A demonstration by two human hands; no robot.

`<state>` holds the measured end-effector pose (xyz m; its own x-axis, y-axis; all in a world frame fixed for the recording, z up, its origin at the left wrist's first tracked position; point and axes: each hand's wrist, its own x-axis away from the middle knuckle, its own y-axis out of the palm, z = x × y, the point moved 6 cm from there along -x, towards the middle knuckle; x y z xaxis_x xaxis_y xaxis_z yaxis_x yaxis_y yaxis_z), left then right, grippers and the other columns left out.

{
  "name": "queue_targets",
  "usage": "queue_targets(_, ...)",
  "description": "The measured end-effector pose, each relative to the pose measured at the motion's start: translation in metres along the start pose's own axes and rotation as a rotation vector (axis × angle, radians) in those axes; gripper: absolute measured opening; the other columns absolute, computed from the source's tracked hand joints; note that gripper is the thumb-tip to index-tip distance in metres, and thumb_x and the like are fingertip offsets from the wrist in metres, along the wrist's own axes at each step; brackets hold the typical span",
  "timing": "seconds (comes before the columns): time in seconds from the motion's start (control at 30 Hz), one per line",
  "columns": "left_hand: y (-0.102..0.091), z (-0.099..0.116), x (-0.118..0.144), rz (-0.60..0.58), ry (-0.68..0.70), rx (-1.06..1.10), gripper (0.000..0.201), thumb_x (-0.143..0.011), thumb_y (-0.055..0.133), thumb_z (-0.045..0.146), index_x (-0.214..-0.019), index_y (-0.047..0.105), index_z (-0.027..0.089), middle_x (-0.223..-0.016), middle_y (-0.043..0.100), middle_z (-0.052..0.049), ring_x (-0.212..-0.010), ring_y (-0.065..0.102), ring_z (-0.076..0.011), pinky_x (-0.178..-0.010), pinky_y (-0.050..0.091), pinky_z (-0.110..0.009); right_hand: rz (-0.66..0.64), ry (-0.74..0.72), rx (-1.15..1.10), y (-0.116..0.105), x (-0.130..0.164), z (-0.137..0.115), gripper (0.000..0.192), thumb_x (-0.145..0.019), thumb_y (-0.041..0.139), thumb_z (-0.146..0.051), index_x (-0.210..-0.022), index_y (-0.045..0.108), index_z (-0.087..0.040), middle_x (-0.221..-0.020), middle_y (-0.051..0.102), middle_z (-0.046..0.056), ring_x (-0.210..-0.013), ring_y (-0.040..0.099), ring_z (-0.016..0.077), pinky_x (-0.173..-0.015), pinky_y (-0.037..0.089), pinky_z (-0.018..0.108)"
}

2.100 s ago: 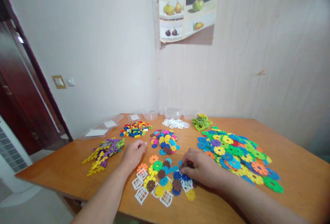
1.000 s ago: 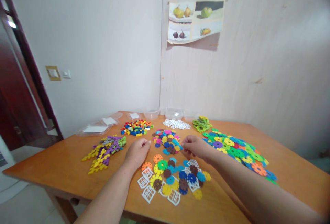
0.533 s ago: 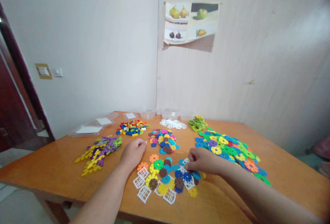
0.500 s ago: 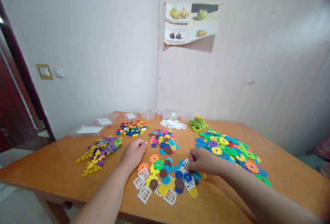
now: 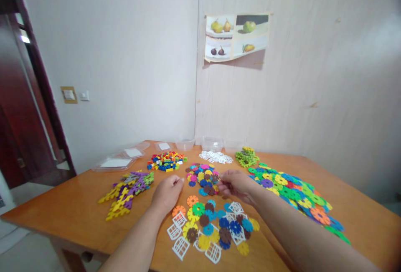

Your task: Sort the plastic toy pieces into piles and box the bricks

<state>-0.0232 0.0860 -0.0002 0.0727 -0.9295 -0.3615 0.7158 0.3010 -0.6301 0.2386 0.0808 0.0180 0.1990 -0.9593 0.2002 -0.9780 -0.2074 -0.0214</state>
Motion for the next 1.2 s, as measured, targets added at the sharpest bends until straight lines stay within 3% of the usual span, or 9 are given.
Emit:
queue_targets(0.1,0.000,-0.001,0.000,-0.003,-0.007,0.010,0.039,-0.088,0.048,0.051,-0.065,0.057,0.020,-0.061,0.061,0.002,-0.061,0.055,-0.0153,-0.056,0.028,-0.026,0.078,-0.001,0.033,-0.002,-0.004,-0.001,0.011,-0.085,0.055,-0.013,-0.075,0.054,-0.017,-0.060,0.064,0.001,-0.049,0.058,0.0084,-0.048,0.045,0.017)
queue_targets(0.23,0.000,0.000,0.000,-0.006,-0.007,0.007,0.040,-0.088,0.048,0.052,-0.066,0.058,0.021,-0.061,0.062,0.002,-0.061,0.056,-0.0155,-0.056,0.029,-0.026,0.096,-0.020,0.133,-0.013,0.008,0.001,0.006,-0.082,0.060,-0.014,-0.078,0.056,-0.017,-0.059,0.065,0.000,-0.047,0.055,0.0080,-0.042,0.036,0.015)
queue_targets(0.37,0.000,0.000,0.000,-0.008,-0.013,-0.022,0.040,-0.088,0.048,0.053,-0.067,0.059,0.021,-0.063,0.064,0.002,-0.062,0.057,-0.0158,-0.056,0.029,-0.026,0.023,-0.051,0.378,-0.031,0.032,0.005,0.007,-0.076,0.066,-0.019,-0.075,0.060,-0.016,-0.058,0.063,-0.001,-0.048,0.052,0.0079,-0.043,0.033,0.017)
queue_targets(0.47,0.000,0.000,-0.001,-0.013,0.002,-0.044,0.040,-0.088,0.047,0.053,-0.067,0.059,0.021,-0.063,0.064,0.002,-0.062,0.056,-0.0157,-0.055,0.028,-0.027,-0.114,-0.072,0.617,-0.043,0.052,0.009,0.012,-0.075,0.070,-0.025,-0.081,0.063,-0.016,-0.067,0.065,0.000,-0.059,0.056,0.0105,-0.052,0.039,0.019)
queue_targets(0.57,0.001,0.000,-0.001,-0.015,0.014,-0.051,0.041,-0.089,0.046,0.054,-0.067,0.058,0.021,-0.062,0.063,0.002,-0.061,0.056,-0.0154,-0.056,0.029,-0.027,-0.217,-0.081,0.795,-0.051,0.072,0.014,0.022,-0.072,0.074,-0.031,-0.088,0.066,-0.018,-0.076,0.064,-0.001,-0.067,0.055,0.0113,-0.055,0.038,0.020)
queue_targets(0.77,0.000,0.002,-0.001,-0.031,0.011,-0.067,0.041,-0.089,0.046,0.053,-0.066,0.055,0.021,-0.061,0.060,0.003,-0.061,0.056,-0.0155,-0.056,0.029,-0.027,-0.162,-0.093,1.003,-0.055,0.088,0.022,0.027,-0.069,0.076,-0.032,-0.089,0.063,-0.021,-0.078,0.062,-0.003,-0.066,0.052,0.0110,-0.053,0.032,0.020)
queue_targets(0.9,0.000,0.003,-0.001,-0.033,0.012,-0.083,0.041,-0.090,0.045,0.053,-0.066,0.055,0.021,-0.062,0.060,0.002,-0.062,0.056,-0.0158,-0.056,0.029,-0.027,-0.180,-0.090,0.942,-0.053,0.084,0.024,0.020,-0.068,0.074,-0.026,-0.083,0.061,-0.019,-0.074,0.061,-0.003,-0.065,0.050,0.0102,-0.053,0.031,0.020)
queue_targets(1.0,-0.001,0.002,-0.001,-0.028,0.003,-0.078,0.041,-0.089,0.045,0.054,-0.067,0.056,0.021,-0.063,0.062,0.002,-0.063,0.057,-0.0162,-0.056,0.029,-0.027,-0.215,-0.082,0.730,-0.047,0.077,0.020,0.010,-0.073,0.067,-0.022,-0.081,0.062,-0.018,-0.070,0.060,-0.003,-0.060,0.050,0.0087,-0.052,0.033,0.019)
queue_targets(1.2,0.000,0.001,0.000,-0.023,-0.016,-0.048,0.038,-0.088,0.047,0.052,-0.068,0.058,0.021,-0.064,0.063,0.002,-0.063,0.057,-0.0163,-0.056,0.029,-0.027,-0.096,-0.009,0.312,-0.021,0.042,0.009,0.008,-0.077,0.064,-0.019,-0.074,0.056,-0.017,-0.051,0.059,-0.002,-0.045,0.051,0.0089,-0.044,0.038,0.018)
